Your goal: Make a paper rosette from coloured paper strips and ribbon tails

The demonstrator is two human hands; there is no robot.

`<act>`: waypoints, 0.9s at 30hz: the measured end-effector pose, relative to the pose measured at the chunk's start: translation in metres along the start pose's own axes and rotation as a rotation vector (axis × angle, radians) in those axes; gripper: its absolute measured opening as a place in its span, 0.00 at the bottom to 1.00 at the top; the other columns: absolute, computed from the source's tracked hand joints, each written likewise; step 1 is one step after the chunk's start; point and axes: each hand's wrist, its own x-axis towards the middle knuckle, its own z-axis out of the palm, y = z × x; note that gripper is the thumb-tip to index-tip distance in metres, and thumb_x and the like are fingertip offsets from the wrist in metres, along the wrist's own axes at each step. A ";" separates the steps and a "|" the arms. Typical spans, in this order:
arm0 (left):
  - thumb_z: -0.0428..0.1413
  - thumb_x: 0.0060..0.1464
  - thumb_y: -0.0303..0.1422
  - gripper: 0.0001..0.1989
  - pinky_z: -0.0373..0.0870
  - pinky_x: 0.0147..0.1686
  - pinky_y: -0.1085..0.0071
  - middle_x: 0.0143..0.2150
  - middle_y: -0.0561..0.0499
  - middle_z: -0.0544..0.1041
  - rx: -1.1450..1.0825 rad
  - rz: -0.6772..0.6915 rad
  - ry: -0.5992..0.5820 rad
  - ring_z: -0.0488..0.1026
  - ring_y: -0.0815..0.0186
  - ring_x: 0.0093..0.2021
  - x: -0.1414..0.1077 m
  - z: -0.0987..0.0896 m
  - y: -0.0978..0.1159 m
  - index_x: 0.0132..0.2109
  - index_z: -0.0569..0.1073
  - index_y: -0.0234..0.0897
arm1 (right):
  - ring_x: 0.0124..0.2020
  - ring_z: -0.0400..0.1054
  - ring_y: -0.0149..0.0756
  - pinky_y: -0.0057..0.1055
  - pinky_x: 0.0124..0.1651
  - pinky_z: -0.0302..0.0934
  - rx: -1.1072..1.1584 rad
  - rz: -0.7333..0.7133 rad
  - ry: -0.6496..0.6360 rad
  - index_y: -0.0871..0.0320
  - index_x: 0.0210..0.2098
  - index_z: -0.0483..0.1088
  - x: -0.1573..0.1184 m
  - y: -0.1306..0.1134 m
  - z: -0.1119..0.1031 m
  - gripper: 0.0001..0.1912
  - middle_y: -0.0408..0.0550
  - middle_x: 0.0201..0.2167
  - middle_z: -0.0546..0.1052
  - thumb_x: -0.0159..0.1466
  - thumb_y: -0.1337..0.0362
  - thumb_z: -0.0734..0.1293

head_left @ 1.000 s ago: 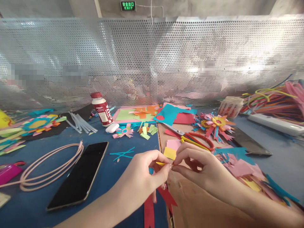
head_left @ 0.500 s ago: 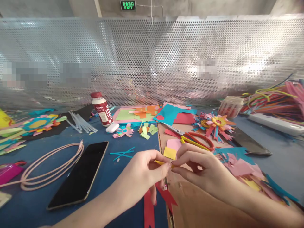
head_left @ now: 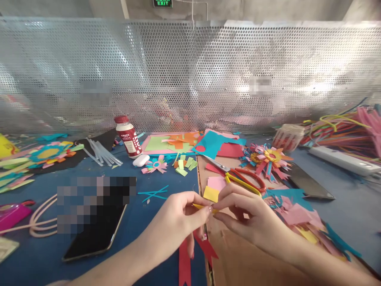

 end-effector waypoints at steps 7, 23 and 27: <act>0.50 0.56 0.39 0.12 0.54 0.15 0.80 0.20 0.57 0.71 0.024 0.011 0.014 0.64 0.77 0.11 -0.001 0.001 -0.004 0.38 0.68 0.34 | 0.25 0.58 0.27 0.25 0.24 0.51 0.070 0.096 0.024 0.55 0.32 0.71 0.002 -0.005 0.001 0.04 0.43 0.29 0.67 0.61 0.64 0.65; 0.51 0.55 0.39 0.11 0.59 0.16 0.79 0.24 0.56 0.72 0.184 0.065 0.077 0.67 0.74 0.14 -0.001 0.002 -0.008 0.41 0.70 0.37 | 0.24 0.54 0.25 0.25 0.24 0.47 0.391 0.360 -0.024 0.59 0.27 0.67 0.005 -0.008 -0.002 0.09 0.40 0.26 0.65 0.60 0.61 0.65; 0.50 0.57 0.36 0.09 0.57 0.16 0.81 0.22 0.57 0.72 0.075 0.065 0.018 0.66 0.76 0.13 0.000 -0.002 -0.006 0.39 0.69 0.35 | 0.18 0.48 0.22 0.24 0.19 0.40 0.529 0.433 -0.097 0.57 0.33 0.68 0.005 -0.004 -0.008 0.08 0.37 0.22 0.61 0.62 0.59 0.62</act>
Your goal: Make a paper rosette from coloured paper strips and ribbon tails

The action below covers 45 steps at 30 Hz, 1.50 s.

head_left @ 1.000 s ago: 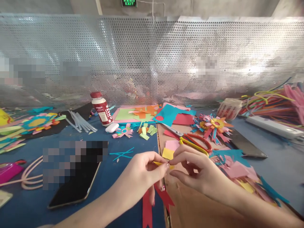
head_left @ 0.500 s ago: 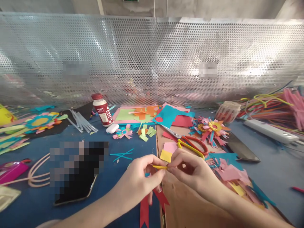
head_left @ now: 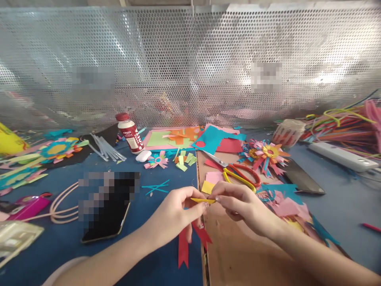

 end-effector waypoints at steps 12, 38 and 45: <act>0.51 0.55 0.32 0.06 0.56 0.11 0.82 0.21 0.57 0.69 -0.218 -0.076 -0.063 0.63 0.78 0.11 0.003 -0.001 -0.001 0.35 0.69 0.33 | 0.25 0.56 0.27 0.27 0.26 0.52 -0.356 -0.215 0.093 0.55 0.33 0.71 0.001 -0.003 0.004 0.04 0.43 0.31 0.69 0.60 0.62 0.65; 0.51 0.56 0.38 0.09 0.58 0.14 0.81 0.23 0.58 0.70 -0.023 -0.016 -0.009 0.65 0.77 0.12 0.001 0.003 -0.001 0.37 0.66 0.36 | 0.18 0.48 0.20 0.23 0.19 0.41 0.087 -0.004 0.028 0.59 0.30 0.66 0.003 0.006 0.005 0.10 0.39 0.25 0.62 0.61 0.58 0.64; 0.49 0.58 0.39 0.10 0.55 0.14 0.82 0.23 0.57 0.71 -0.105 -0.044 -0.048 0.65 0.77 0.12 0.002 0.000 0.001 0.36 0.66 0.35 | 0.21 0.50 0.24 0.24 0.22 0.43 -0.062 0.007 0.075 0.57 0.30 0.66 0.002 0.001 0.005 0.08 0.38 0.22 0.62 0.61 0.59 0.63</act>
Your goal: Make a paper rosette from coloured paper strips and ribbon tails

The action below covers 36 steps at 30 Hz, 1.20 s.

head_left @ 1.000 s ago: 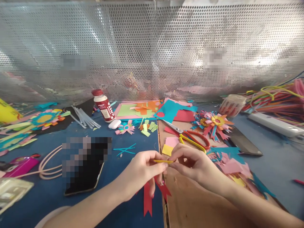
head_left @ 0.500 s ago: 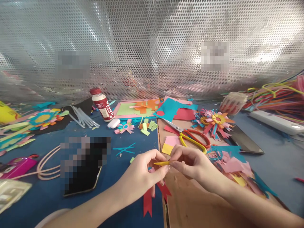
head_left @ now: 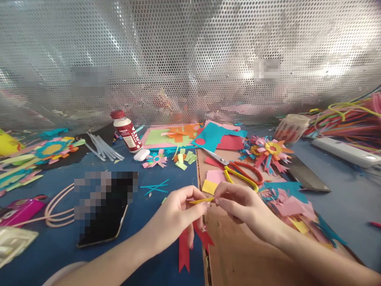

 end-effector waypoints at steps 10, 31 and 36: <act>0.50 0.57 0.37 0.09 0.57 0.15 0.81 0.23 0.57 0.70 0.083 0.019 0.036 0.66 0.76 0.13 -0.001 0.000 0.000 0.35 0.66 0.35 | 0.26 0.56 0.29 0.27 0.27 0.50 -0.149 -0.055 0.033 0.57 0.29 0.67 0.002 0.004 0.001 0.09 0.41 0.25 0.66 0.60 0.57 0.64; 0.54 0.54 0.36 0.09 0.59 0.12 0.81 0.23 0.56 0.71 0.088 -0.051 -0.067 0.66 0.76 0.13 0.000 -0.001 0.004 0.34 0.69 0.33 | 0.14 0.50 0.18 0.20 0.15 0.43 0.054 0.057 -0.142 0.58 0.27 0.67 0.002 -0.003 -0.006 0.04 0.36 0.20 0.63 0.59 0.66 0.65; 0.54 0.53 0.36 0.09 0.61 0.10 0.81 0.26 0.53 0.72 -0.048 -0.059 -0.075 0.65 0.76 0.14 0.004 -0.001 0.000 0.33 0.70 0.32 | 0.21 0.56 0.22 0.24 0.22 0.50 -0.088 -0.136 -0.057 0.58 0.27 0.69 0.000 -0.006 -0.004 0.03 0.40 0.27 0.67 0.58 0.68 0.66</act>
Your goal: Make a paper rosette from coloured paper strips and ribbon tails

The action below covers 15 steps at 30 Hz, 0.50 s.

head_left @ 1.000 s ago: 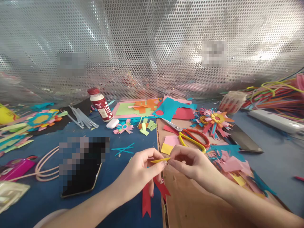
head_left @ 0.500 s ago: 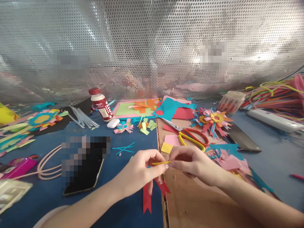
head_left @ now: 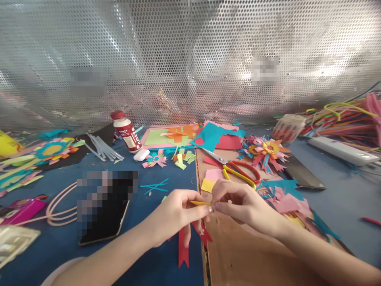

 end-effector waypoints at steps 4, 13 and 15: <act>0.55 0.53 0.33 0.07 0.62 0.10 0.82 0.25 0.54 0.71 -0.099 -0.007 0.006 0.64 0.76 0.15 0.001 -0.001 0.001 0.32 0.70 0.32 | 0.28 0.59 0.28 0.28 0.28 0.53 -0.099 -0.074 0.014 0.57 0.29 0.70 -0.001 0.001 -0.001 0.04 0.43 0.30 0.68 0.59 0.65 0.65; 0.53 0.55 0.36 0.09 0.58 0.11 0.82 0.22 0.56 0.71 -0.009 0.011 0.025 0.64 0.77 0.11 0.000 -0.002 0.001 0.33 0.70 0.33 | 0.26 0.57 0.28 0.27 0.27 0.51 -0.166 0.005 0.036 0.58 0.30 0.68 -0.001 -0.002 0.000 0.06 0.43 0.28 0.68 0.60 0.63 0.63; 0.52 0.55 0.37 0.10 0.56 0.12 0.82 0.22 0.56 0.71 0.042 0.025 0.039 0.65 0.77 0.11 -0.001 -0.002 0.001 0.33 0.69 0.33 | 0.25 0.56 0.27 0.26 0.25 0.50 -0.171 0.041 0.055 0.58 0.29 0.68 -0.001 -0.002 0.002 0.06 0.42 0.27 0.67 0.60 0.63 0.64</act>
